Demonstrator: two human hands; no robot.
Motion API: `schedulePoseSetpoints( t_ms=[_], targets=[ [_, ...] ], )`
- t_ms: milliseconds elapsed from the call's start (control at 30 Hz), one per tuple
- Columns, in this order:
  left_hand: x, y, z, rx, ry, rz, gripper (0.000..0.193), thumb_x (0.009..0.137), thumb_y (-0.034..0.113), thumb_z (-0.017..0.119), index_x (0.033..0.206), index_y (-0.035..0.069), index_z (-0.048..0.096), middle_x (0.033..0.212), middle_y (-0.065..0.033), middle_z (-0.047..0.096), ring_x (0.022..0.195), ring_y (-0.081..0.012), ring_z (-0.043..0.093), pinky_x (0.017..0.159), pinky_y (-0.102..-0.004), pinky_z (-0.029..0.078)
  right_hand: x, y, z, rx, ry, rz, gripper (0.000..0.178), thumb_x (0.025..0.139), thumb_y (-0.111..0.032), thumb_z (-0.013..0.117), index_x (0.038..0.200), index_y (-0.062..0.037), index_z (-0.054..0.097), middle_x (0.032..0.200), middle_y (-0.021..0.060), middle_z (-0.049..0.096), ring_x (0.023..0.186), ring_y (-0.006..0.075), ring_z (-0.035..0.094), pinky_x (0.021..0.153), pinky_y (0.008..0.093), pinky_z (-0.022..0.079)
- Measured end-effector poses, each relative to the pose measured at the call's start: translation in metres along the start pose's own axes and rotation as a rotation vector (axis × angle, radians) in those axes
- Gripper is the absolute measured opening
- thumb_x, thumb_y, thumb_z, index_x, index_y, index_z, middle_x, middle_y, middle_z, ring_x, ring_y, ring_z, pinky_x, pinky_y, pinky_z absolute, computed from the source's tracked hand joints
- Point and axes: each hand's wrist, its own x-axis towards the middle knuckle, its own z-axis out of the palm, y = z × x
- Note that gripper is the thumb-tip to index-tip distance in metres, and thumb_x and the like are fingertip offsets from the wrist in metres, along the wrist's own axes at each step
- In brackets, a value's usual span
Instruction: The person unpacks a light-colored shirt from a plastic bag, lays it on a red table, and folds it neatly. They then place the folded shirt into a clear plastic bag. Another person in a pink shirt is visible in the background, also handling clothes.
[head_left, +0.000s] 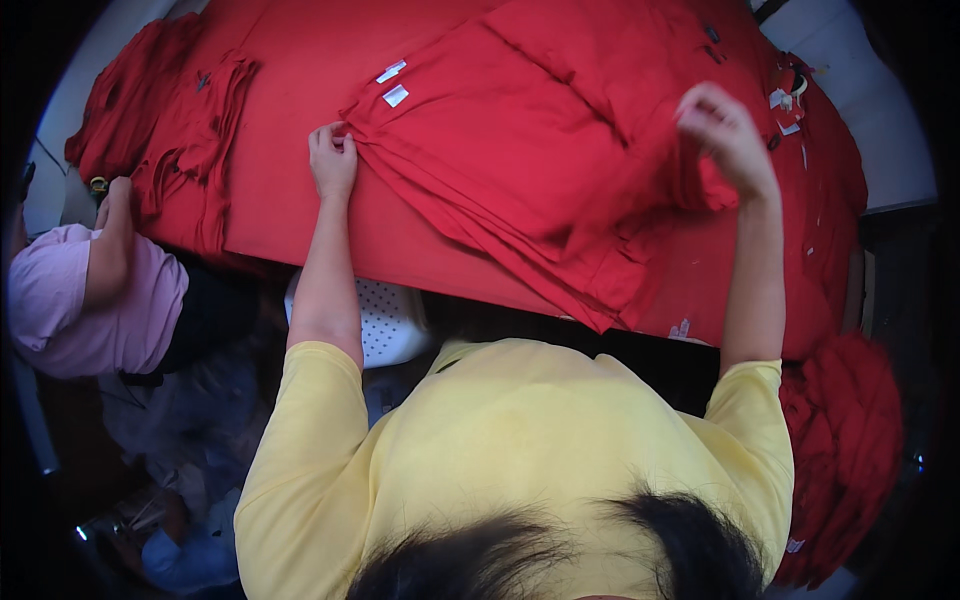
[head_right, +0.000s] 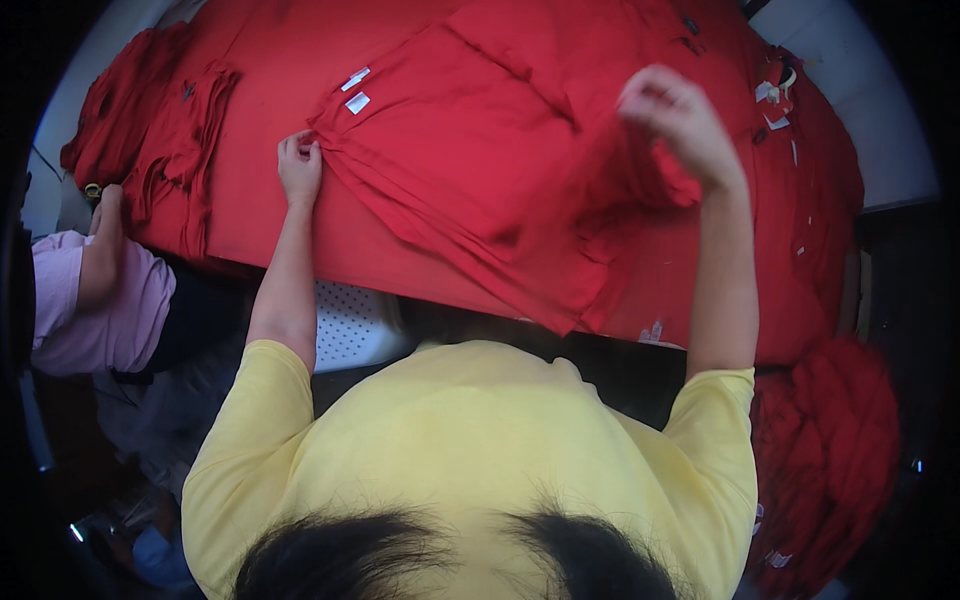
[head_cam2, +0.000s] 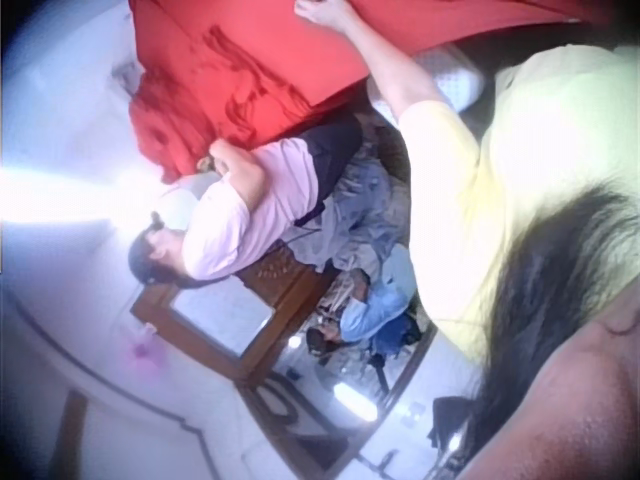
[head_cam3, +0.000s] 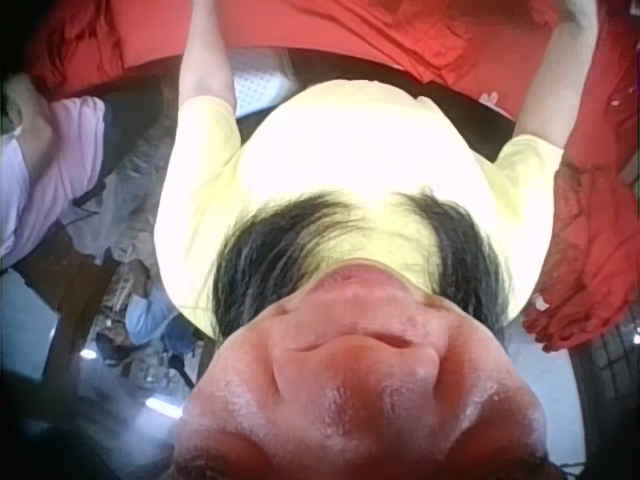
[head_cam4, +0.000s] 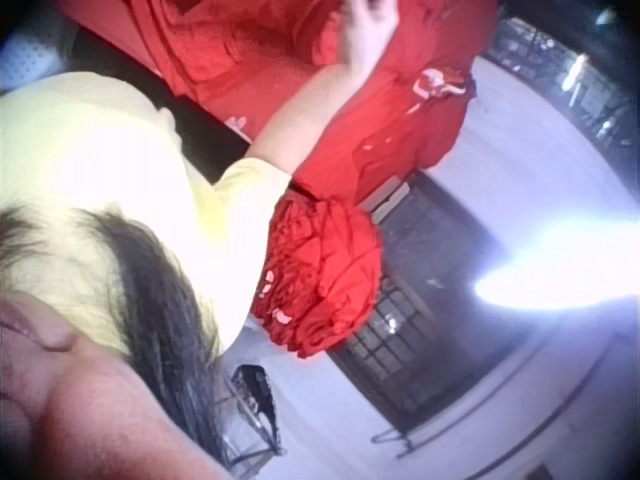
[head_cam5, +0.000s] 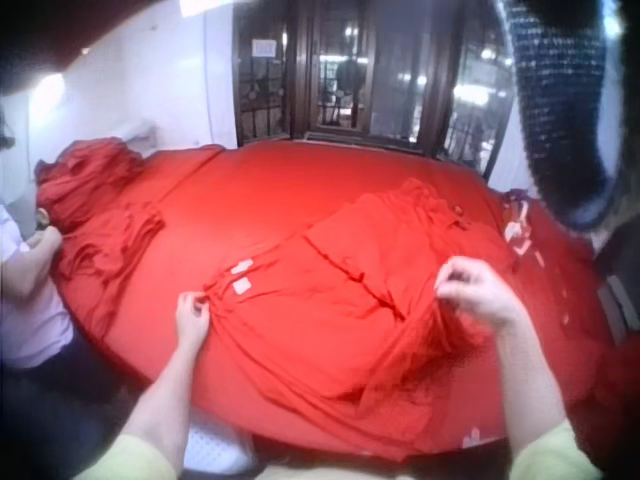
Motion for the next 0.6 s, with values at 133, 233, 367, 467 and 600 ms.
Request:
schedulePoseSetpoints(
  t_ms=[133,233,367,467,600],
  targets=[
    [0.001,-0.006,0.007,-0.043,-0.023,-0.015,0.016,0.083,0.011,0.062,0.098,0.006,0.064,0.098,-0.01,0.057,0.076,-0.0215,0.062,0.07,-0.0349,0.052,-0.01,0.061,-0.15,0.438,0.944,-0.259,0.022,0.09,-0.016,0.062,0.106,-0.0007,0.057,0.096,0.0048,0.06,0.08,0.0135,0.058,0.07,0.0297,0.05],
    [0.001,-0.008,0.013,-0.042,-0.006,0.069,0.019,0.086,0.018,0.061,0.1,0.006,0.065,0.099,-0.0106,0.058,0.078,-0.0207,0.062,0.073,-0.0338,0.051,-0.077,0.121,-0.177,0.257,1.238,-0.089,0.028,0.091,-0.015,0.06,0.113,0.0,0.052,0.101,0.0103,0.059,0.085,0.019,0.059,0.072,0.033,0.051],
    [0.003,-0.004,0.008,0.026,-0.079,-0.079,0.034,0.087,0.037,0.061,0.102,0.008,0.067,0.104,-0.0109,0.058,0.086,-0.0227,0.062,0.08,-0.0355,0.049,-0.132,0.118,-0.042,-0.238,0.935,0.183,0.02,0.091,-0.017,0.061,0.107,-0.0051,0.06,0.098,0.0036,0.06,0.082,0.0119,0.057,0.069,0.0266,0.047],
    [0.019,-0.01,0.012,0.116,-0.129,-0.197,0.046,0.083,0.051,0.062,0.105,0.01,0.067,0.111,-0.0102,0.057,0.092,-0.024,0.062,0.083,-0.0371,0.048,-0.15,0.096,0.062,-0.12,0.358,0.251,0.018,0.084,-0.007,0.064,0.102,-0.0031,0.063,0.095,0.0017,0.058,0.08,0.0088,0.053,0.071,0.023,0.045],
    [0.011,0.005,0.02,0.123,-0.071,-0.185,0.047,0.083,0.05,0.063,0.103,0.008,0.067,0.11,-0.0088,0.057,0.092,-0.0214,0.061,0.084,-0.0347,0.048,-0.166,0.078,0.122,-0.432,0.051,0.261,0.051,0.076,-0.003,0.066,0.124,-0.0107,0.055,0.11,0.0104,0.045,0.089,0.0214,0.051,0.081,0.0317,0.046]
  ],
)
